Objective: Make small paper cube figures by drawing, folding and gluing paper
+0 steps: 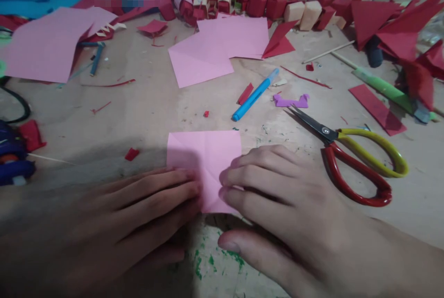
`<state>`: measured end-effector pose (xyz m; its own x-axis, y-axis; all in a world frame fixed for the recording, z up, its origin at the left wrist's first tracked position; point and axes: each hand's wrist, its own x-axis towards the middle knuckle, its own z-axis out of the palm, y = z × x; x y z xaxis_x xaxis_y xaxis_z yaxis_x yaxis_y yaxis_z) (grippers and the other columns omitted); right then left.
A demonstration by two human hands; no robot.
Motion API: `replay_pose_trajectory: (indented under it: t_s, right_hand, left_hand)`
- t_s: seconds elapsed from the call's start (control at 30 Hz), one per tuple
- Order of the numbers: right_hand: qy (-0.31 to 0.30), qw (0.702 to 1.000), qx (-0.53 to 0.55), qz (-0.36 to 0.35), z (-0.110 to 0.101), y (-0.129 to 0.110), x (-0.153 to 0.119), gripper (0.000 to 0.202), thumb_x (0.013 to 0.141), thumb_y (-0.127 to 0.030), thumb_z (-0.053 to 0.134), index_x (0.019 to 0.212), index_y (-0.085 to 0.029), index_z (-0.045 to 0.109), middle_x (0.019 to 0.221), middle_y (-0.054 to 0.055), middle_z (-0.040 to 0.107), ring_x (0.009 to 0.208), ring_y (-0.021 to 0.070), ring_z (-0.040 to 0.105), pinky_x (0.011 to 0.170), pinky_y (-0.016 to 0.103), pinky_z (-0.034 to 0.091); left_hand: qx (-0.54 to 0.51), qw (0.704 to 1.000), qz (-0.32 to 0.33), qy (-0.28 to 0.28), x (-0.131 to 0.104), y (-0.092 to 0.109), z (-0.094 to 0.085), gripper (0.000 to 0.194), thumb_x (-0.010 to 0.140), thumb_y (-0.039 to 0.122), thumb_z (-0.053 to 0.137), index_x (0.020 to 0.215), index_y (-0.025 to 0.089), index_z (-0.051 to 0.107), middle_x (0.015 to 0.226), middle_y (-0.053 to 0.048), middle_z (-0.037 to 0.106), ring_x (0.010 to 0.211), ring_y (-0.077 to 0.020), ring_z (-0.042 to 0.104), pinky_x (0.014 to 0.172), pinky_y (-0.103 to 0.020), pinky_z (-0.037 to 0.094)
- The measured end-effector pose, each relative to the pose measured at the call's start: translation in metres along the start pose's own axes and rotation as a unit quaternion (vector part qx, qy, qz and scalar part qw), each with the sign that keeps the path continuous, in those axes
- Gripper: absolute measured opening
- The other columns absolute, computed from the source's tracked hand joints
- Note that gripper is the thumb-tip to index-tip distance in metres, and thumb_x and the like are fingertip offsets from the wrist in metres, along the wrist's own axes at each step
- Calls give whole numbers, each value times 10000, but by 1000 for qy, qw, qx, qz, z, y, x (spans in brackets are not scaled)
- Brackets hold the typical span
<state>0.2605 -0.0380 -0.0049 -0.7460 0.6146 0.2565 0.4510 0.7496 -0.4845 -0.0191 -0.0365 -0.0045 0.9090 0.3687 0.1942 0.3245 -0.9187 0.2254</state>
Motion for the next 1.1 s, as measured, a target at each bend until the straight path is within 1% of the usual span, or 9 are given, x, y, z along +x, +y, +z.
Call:
replay_pose_trajectory:
  t_s: [0.07,0.13,0.2,0.27,0.4,0.5,0.8,0.9,1.1]
  right_hand:
    - [0,1000,-10,-11,2,1,-1,230,927,-292,657,1105,-160,719,1277,79,710,1217,240,630,1107,375,454]
    - [2,999,-35,-25,5,1,-1,284,929,-268,654,1178,-141,700,1357,72,679,1287,227,592,1179,363,377]
    - [2,997,-64,-35,7,0,-2,327,935,-270,647,1227,-128,686,1390,68,662,1324,228,569,1210,367,329]
    - [1,996,-84,-35,9,0,-3,332,941,-269,641,1237,-127,692,1380,68,671,1323,233,571,1206,379,330]
    - [-2,995,-94,-32,13,-1,-3,319,935,-264,651,1225,-145,710,1364,58,683,1308,229,580,1196,387,334]
    - [-5,995,-95,-28,14,0,-4,305,934,-279,657,1207,-158,720,1364,44,684,1304,228,579,1190,395,337]
    - [0,994,-107,-30,15,0,-5,309,932,-289,657,1208,-166,718,1348,59,692,1303,232,580,1187,400,345]
    - [0,994,-109,-31,15,0,-5,302,936,-294,652,1203,-170,719,1337,56,698,1301,232,583,1181,400,359]
    - [-6,994,-102,-30,15,0,-4,292,924,-271,665,1191,-170,725,1370,39,679,1298,225,578,1195,385,327]
  left_hand:
    - [1,1000,-2,4,0,0,0,323,1025,306,530,1230,119,697,1344,-95,685,1255,-242,627,1146,-354,467]
    - [3,1000,-8,13,-1,0,2,335,1025,318,533,1238,112,690,1338,-91,688,1254,-230,627,1159,-340,448]
    - [4,1000,-16,17,-2,1,4,348,1024,327,534,1256,111,679,1337,-78,691,1273,-212,612,1181,-320,415]
    - [7,1000,-22,17,-2,2,5,369,1022,344,539,1281,114,664,1353,-66,683,1303,-197,586,1211,-305,365]
    - [10,1000,-29,-6,-3,4,6,419,1018,380,542,1339,121,621,1415,-53,640,1365,-181,522,1261,-296,258]
    - [18,999,-30,-18,-4,3,5,445,1024,378,530,1378,114,582,1455,-60,605,1391,-181,491,1271,-304,230]
    - [25,999,-35,-19,-5,4,6,461,1025,393,522,1377,102,584,1475,-85,586,1404,-197,484,1256,-328,281]
    - [20,999,-37,-20,-5,4,6,459,1031,380,511,1386,95,572,1486,-96,574,1401,-202,489,1237,-333,325]
    - [11,999,-31,-29,-5,3,5,482,1028,379,513,1402,79,556,1510,-111,547,1405,-223,487,1223,-337,355]
